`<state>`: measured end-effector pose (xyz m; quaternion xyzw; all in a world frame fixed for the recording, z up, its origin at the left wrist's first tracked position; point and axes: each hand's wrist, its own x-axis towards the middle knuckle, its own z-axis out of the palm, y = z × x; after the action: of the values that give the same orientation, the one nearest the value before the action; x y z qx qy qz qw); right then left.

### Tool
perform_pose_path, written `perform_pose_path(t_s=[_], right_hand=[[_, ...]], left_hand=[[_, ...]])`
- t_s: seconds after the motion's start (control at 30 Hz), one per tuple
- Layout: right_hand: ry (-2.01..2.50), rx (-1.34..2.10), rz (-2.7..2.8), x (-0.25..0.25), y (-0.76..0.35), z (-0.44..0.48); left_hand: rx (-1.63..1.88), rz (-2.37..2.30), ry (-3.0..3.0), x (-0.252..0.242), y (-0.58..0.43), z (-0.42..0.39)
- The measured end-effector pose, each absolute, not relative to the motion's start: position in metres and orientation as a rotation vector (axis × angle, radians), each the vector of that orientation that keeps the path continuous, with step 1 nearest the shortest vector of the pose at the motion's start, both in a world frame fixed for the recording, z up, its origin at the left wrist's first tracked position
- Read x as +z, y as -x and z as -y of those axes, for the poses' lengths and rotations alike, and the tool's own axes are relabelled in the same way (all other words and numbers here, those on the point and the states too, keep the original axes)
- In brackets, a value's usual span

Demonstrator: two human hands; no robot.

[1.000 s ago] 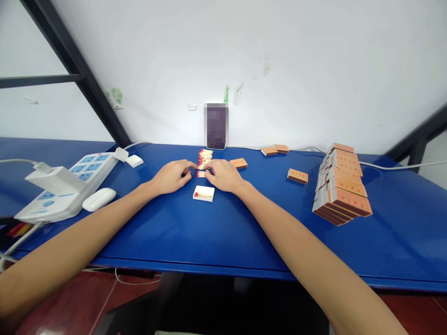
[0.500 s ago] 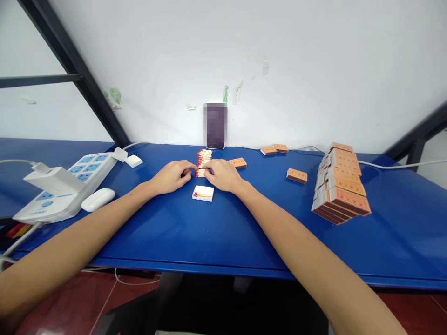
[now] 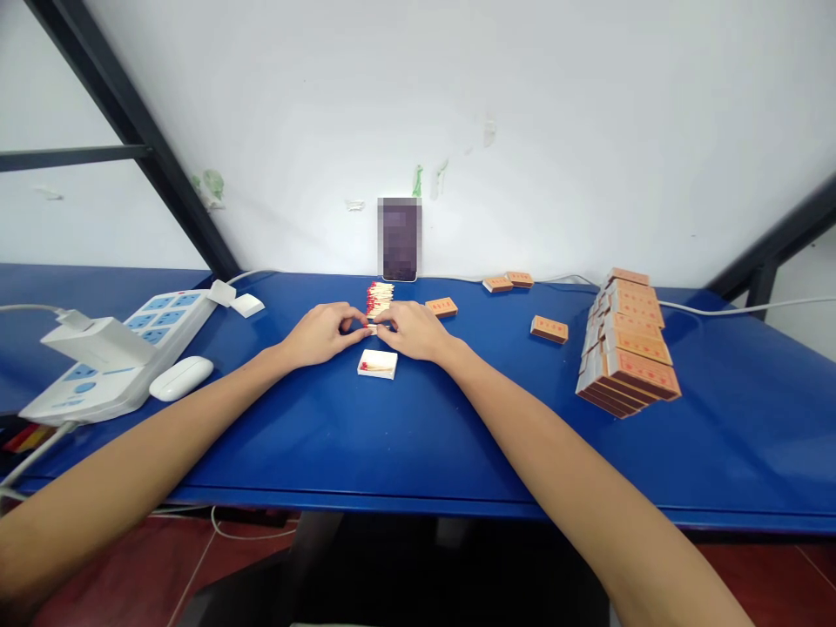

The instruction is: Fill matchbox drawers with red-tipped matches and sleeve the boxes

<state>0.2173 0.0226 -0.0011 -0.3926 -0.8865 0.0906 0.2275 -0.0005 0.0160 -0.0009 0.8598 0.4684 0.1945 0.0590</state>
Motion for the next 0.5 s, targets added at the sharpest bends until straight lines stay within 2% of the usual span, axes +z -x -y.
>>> perform_pose_path(t_s=[0.5], right_hand=[[1.001,0.107,2.644,0.010,-0.219,-0.022]], left_hand=[[0.512,-1.378,-2.732,0.000,-0.001,-0.012]])
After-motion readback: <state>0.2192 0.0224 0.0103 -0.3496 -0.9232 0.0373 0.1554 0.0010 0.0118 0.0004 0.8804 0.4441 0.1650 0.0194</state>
